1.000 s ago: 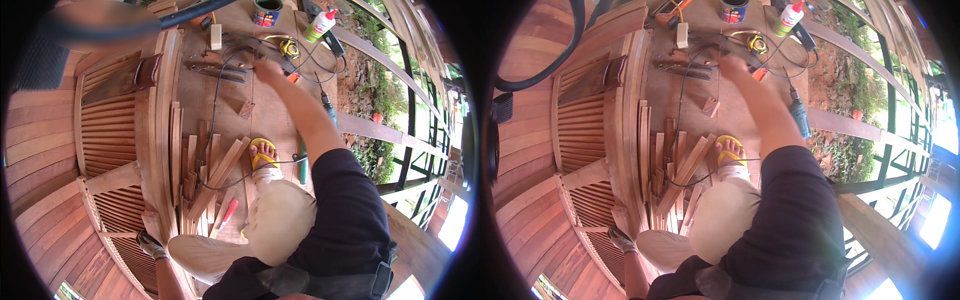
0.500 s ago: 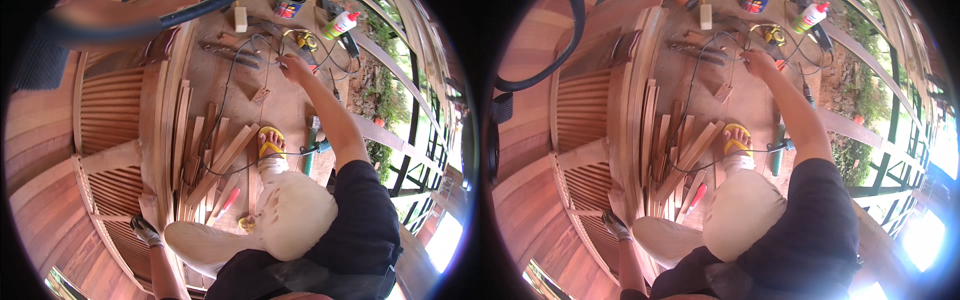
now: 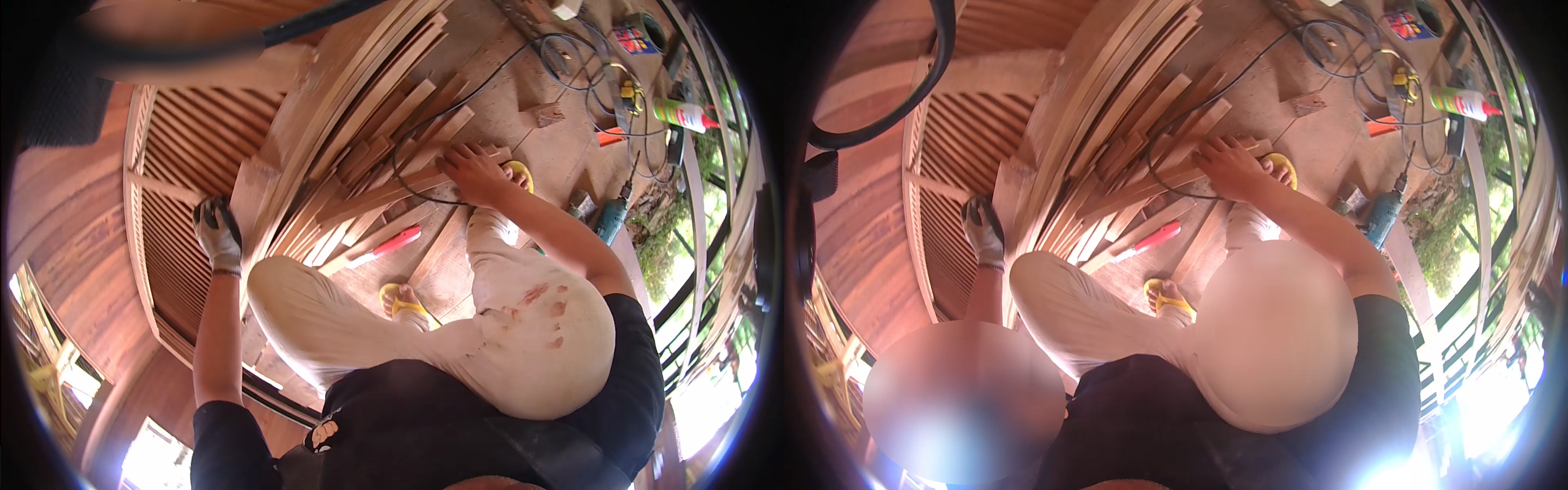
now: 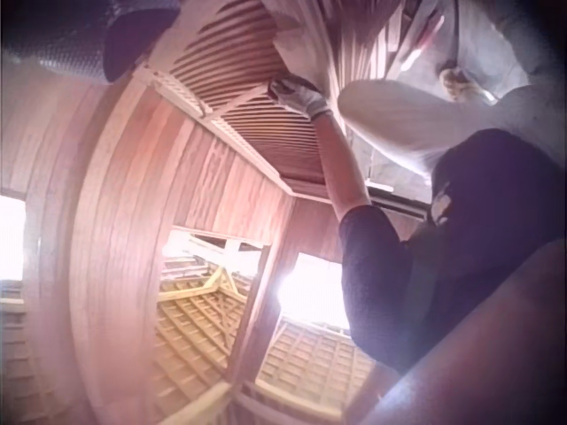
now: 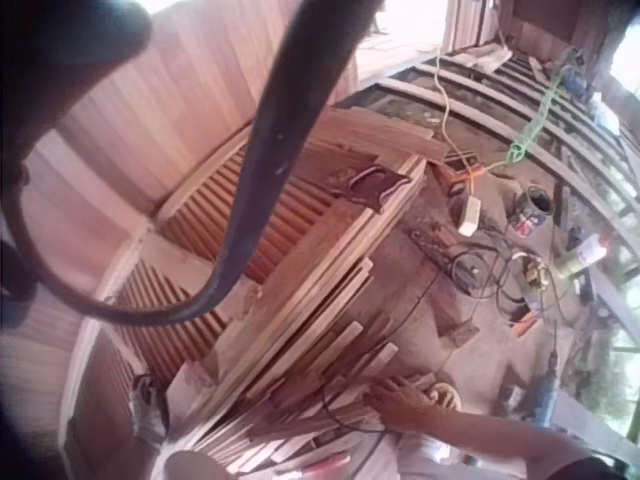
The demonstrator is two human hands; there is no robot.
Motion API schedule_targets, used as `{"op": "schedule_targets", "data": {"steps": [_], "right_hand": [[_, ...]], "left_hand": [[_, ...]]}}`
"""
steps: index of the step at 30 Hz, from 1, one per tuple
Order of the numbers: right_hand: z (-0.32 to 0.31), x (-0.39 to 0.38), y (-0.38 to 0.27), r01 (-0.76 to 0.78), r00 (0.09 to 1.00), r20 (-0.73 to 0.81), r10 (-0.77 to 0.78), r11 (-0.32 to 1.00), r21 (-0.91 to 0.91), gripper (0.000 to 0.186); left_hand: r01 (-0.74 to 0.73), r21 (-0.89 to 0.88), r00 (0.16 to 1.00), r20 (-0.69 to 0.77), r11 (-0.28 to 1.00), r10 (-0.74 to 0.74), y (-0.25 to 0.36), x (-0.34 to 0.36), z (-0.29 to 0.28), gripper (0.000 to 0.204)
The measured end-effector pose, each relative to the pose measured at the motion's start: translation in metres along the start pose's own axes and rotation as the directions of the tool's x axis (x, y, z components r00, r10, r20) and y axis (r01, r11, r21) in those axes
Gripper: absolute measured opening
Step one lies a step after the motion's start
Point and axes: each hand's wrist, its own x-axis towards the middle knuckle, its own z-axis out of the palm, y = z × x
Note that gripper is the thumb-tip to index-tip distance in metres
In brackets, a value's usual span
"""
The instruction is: The person installs wooden slats into a curved ceiling structure. They use a power drill to secure pieces, apply glue from a bottle, and tap slats into place with a hammer. The person also uses a hand saw to trim a slat and fits it into the assembly.
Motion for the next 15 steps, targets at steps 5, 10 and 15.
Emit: {"op": "schedule_targets", "data": {"steps": [5,10,15], "right_hand": [[-0.015,0.029,0.031,0.038,0.996,-0.08,-0.038,0.999,-0.003,0.031],[-0.092,0.092,0.086,0.218,0.932,-0.26,-0.253,0.963,-0.157,0.028],[-0.092,0.109,0.108,-0.098,0.876,-0.483,-0.006,0.977,-0.189,0.027]], "left_hand": [[-0.031,0.028,0.999,-0.011,0.999,0.031,-0.015,-0.003,-0.002,0.03],[0.052,-0.004,0.999,-0.006,0.999,-0.052,0.001,-0.005,-0.006,0.029],[0.055,0.01,0.998,-0.009,0.998,-0.055,-0.001,-0.005,-0.006,0.029]]}}
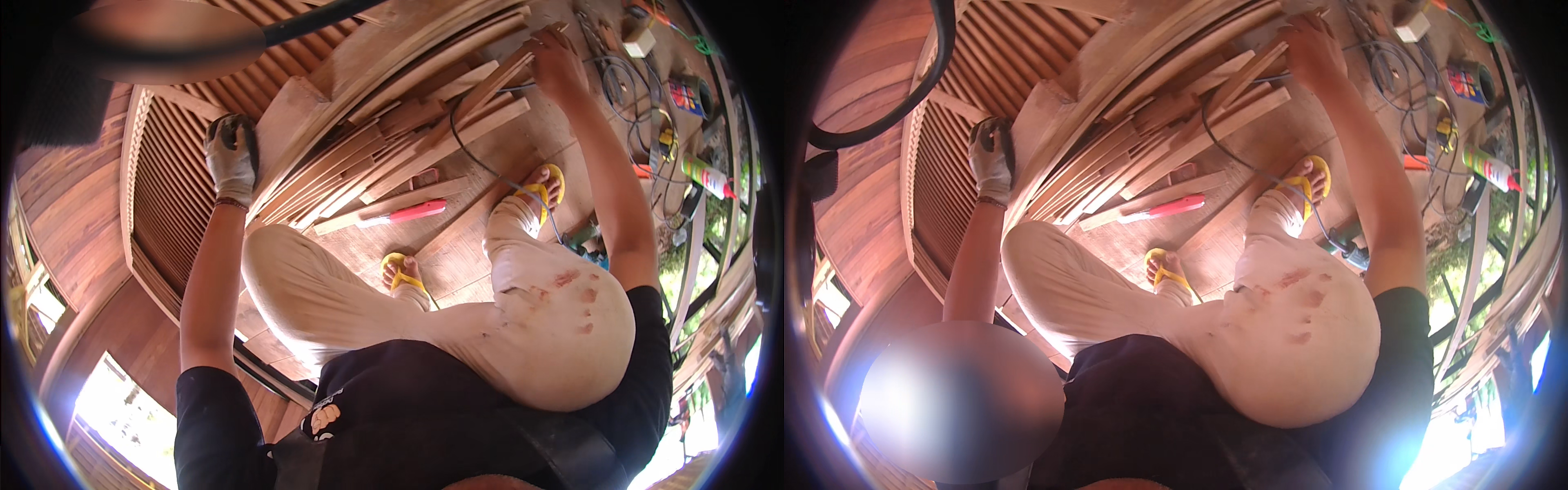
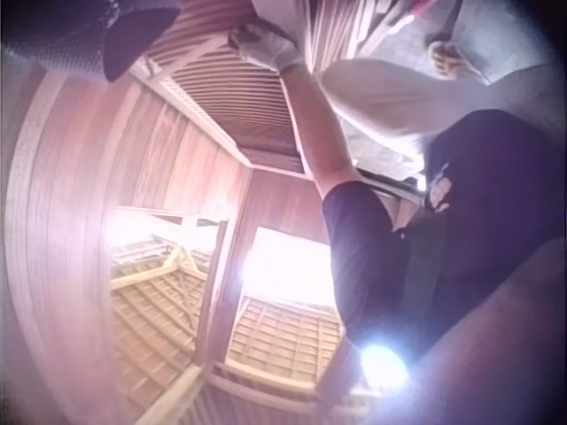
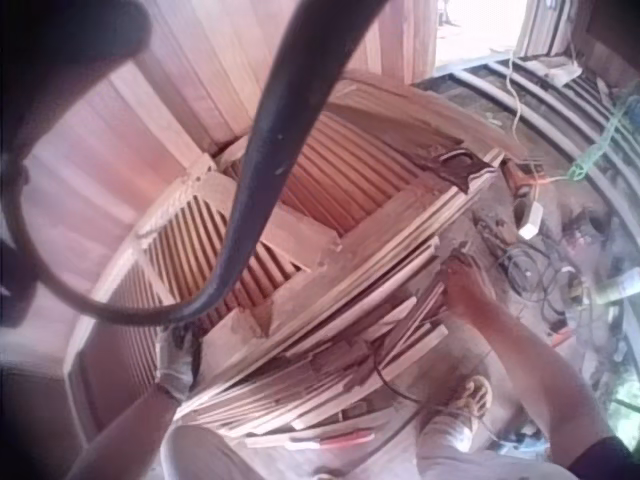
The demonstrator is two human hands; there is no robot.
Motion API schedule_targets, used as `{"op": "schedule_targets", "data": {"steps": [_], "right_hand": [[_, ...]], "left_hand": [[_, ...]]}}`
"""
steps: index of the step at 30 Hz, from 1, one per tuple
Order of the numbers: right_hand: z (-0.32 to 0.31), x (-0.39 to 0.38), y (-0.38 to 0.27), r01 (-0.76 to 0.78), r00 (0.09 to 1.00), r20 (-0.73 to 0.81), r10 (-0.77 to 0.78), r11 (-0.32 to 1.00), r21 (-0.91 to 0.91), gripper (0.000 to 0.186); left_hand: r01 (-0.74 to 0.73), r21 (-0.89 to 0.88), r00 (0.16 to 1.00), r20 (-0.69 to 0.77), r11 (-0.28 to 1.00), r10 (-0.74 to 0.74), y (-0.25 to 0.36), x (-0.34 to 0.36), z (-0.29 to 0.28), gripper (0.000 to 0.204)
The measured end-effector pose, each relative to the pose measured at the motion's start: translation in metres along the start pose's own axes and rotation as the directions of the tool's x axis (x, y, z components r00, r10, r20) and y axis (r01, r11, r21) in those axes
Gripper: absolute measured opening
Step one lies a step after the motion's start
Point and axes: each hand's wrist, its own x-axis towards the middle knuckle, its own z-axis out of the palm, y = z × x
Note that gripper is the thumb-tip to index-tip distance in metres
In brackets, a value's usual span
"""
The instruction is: The person installs wooden slats into a curved ceiling structure. They use a power drill to secure pieces, apply glue from a bottle, and tap slats into place with a hammer. The person also uses a hand saw to trim a slat and fits it into the assembly.
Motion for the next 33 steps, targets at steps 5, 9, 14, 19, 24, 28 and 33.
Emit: {"op": "schedule_targets", "data": {"steps": [5,9,14,19,24,28,33], "right_hand": [[-0.034,0.035,-0.083,-0.105,0.977,-0.136,0.163,0.928,0.357,0.046],[-0.055,0.107,-0.16,0.066,0.954,-0.3,-0.011,0.982,0.174,0.069],[-0.034,0.144,-0.155,0.082,0.993,-0.101,-0.064,0.978,0.193,0.077],[-0.032,0.131,-0.117,0.102,0.929,-0.369,0.015,0.95,0.296,0.071],[-0.023,0.113,-0.069,0.019,0.897,-0.43,0.101,0.964,0.266,0.067],[-0.026,0.12,-0.055,-0.094,0.892,-0.431,0.137,0.988,0.119,0.06],[-0.05,0.074,-0.082,-0.053,0.925,-0.358,0.129,0.975,0.216,0.041]], "left_hand": [[0.092,0.086,0.994,0.054,0.992,-0.097,0.039,0.001,-0.01,0.032],[0.182,0.093,0.981,0.05,0.979,-0.188,0.039,-0.008,-0.014,0.036],[0.176,0.155,0.977,0.088,0.972,-0.192,0.047,-0.002,-0.011,0.035],[0.195,0.1,0.979,0.046,0.976,-0.2,0.053,-0.005,-0.025,0.033],[0.183,0.144,0.983,-0.001,0.972,-0.185,0.055,0.001,-0.019,0.039],[0.213,0.174,0.973,0.053,0.961,-0.225,0.035,-0.007,-0.01,0.041],[0.138,0.148,0.989,0.042,0.979,-0.145,0.046,-0.004,-0.019,0.033]]}}
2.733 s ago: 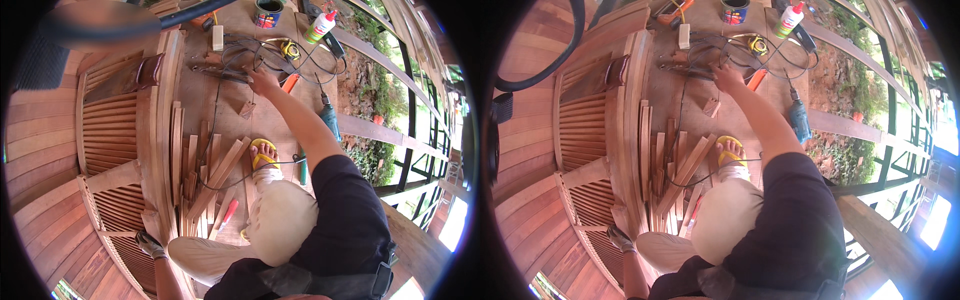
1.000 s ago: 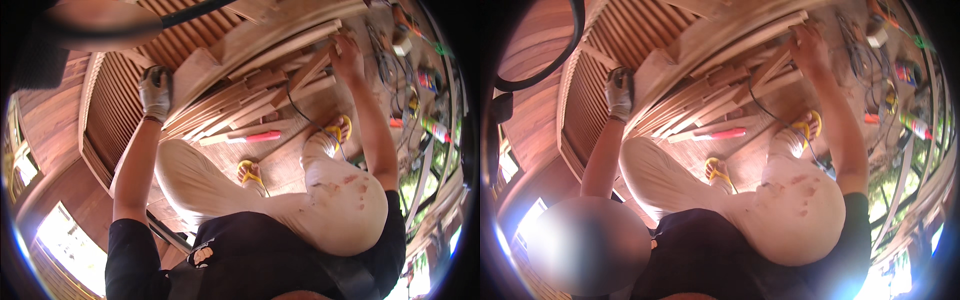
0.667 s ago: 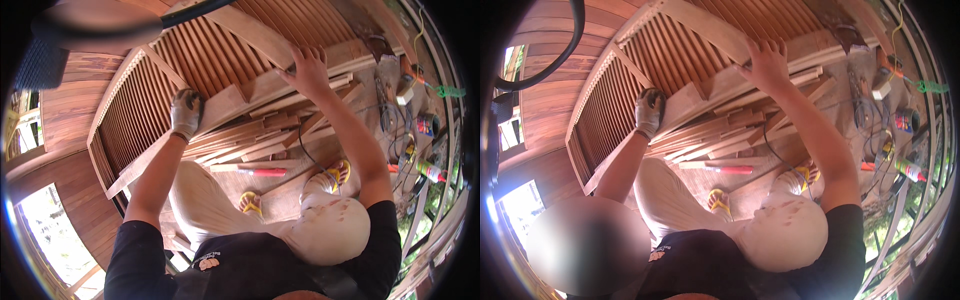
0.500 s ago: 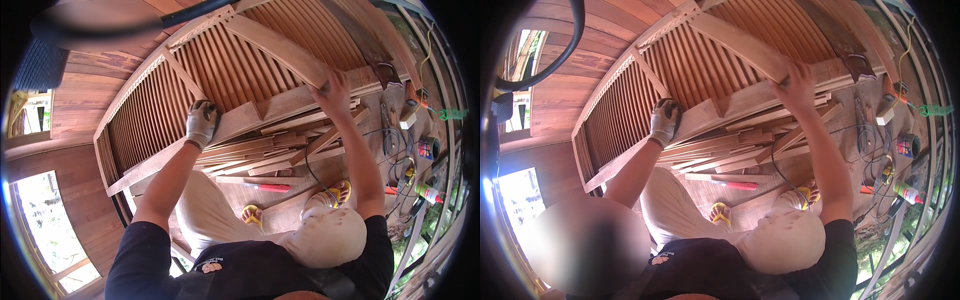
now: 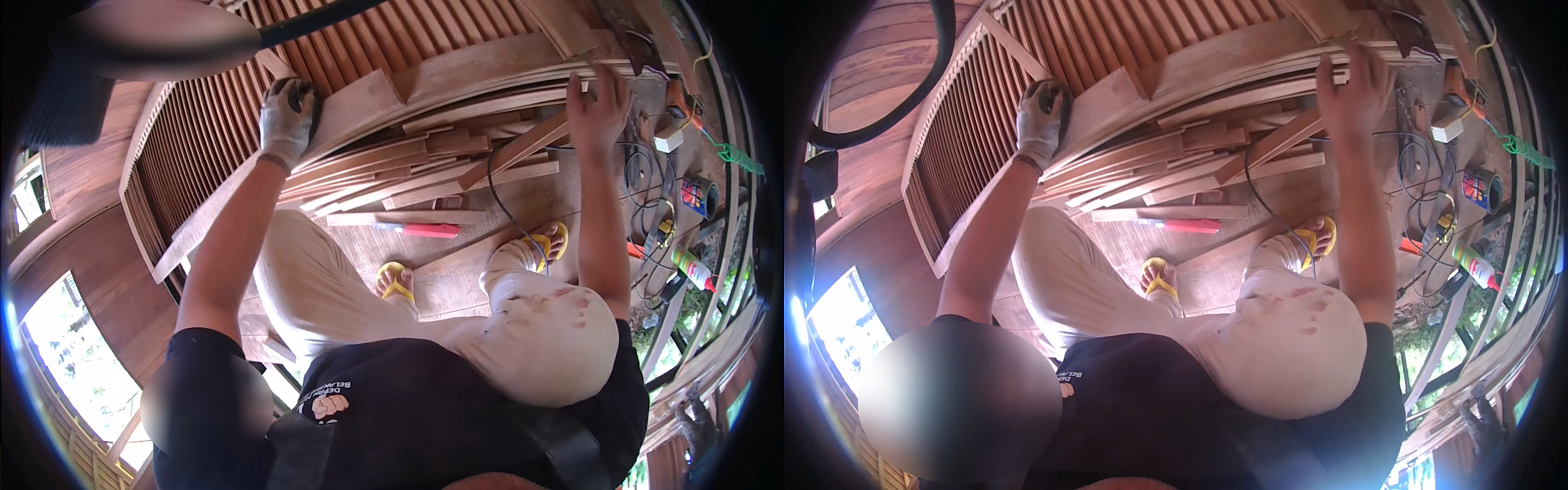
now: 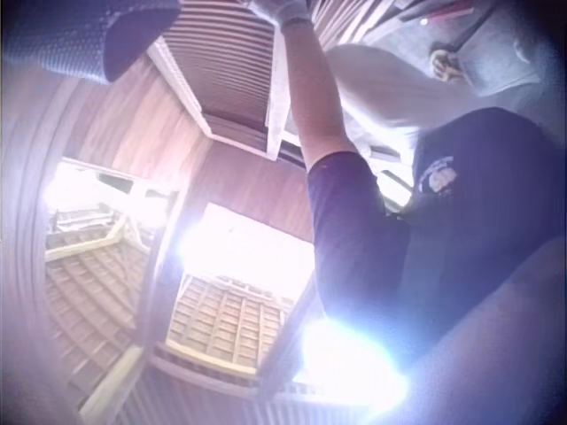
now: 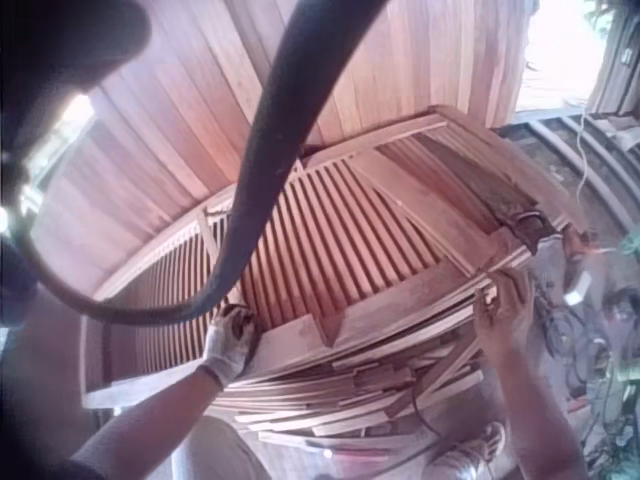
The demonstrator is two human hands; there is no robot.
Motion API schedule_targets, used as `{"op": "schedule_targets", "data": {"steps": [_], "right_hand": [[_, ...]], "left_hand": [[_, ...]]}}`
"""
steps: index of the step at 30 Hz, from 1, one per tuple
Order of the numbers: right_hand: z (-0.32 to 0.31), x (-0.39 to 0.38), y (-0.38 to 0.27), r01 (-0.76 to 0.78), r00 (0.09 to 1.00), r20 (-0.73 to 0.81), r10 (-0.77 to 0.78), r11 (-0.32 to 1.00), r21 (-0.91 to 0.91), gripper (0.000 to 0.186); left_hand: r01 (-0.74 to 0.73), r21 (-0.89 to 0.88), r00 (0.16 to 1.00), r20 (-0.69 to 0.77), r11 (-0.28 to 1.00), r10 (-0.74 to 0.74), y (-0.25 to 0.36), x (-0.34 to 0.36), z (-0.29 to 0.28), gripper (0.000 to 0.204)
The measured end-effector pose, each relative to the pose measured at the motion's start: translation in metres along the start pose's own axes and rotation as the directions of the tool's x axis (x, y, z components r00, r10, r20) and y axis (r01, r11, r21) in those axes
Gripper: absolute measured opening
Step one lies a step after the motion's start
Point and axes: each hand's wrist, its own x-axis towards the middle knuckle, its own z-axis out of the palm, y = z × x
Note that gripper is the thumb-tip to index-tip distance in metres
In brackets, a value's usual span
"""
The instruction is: The person installs wooden slats into a curved ceiling structure. They use a power drill to secure pieces, apply glue from a bottle, and tap slats into place with a hammer. The person also uses a hand saw to trim a slat and fits it into the assembly.
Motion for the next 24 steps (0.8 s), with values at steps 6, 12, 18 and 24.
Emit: {"op": "schedule_targets", "data": {"steps": [6,12,18,24], "right_hand": [[0.022,-0.139,-0.064,0.285,0.686,0.632,-0.36,0.933,0.222,0.048],[0.049,-0.161,-0.045,0.474,0.63,0.677,-0.381,0.879,0.054,0.047],[0.04,-0.134,-0.01,0.288,0.791,0.573,-0.214,0.957,-0.04,0.044],[-0.039,-0.19,-0.005,-0.227,0.927,0.33,0.177,0.967,0.119,0.034]], "left_hand": [[-0.037,0.07,0.998,-0.052,0.997,0.04,-0.014,0.001,0.013,0.044],[-0.098,-0.183,0.992,-0.094,0.978,0.082,-0.046,0.005,0.027,0.032],[-0.159,-0.363,0.915,0.295,0.918,0.276,-0.053,0.024,-0.009,0.059],[-0.161,-0.193,0.981,-0.139,0.968,0.136,-0.073,0.012,0.046,0.029]]}}
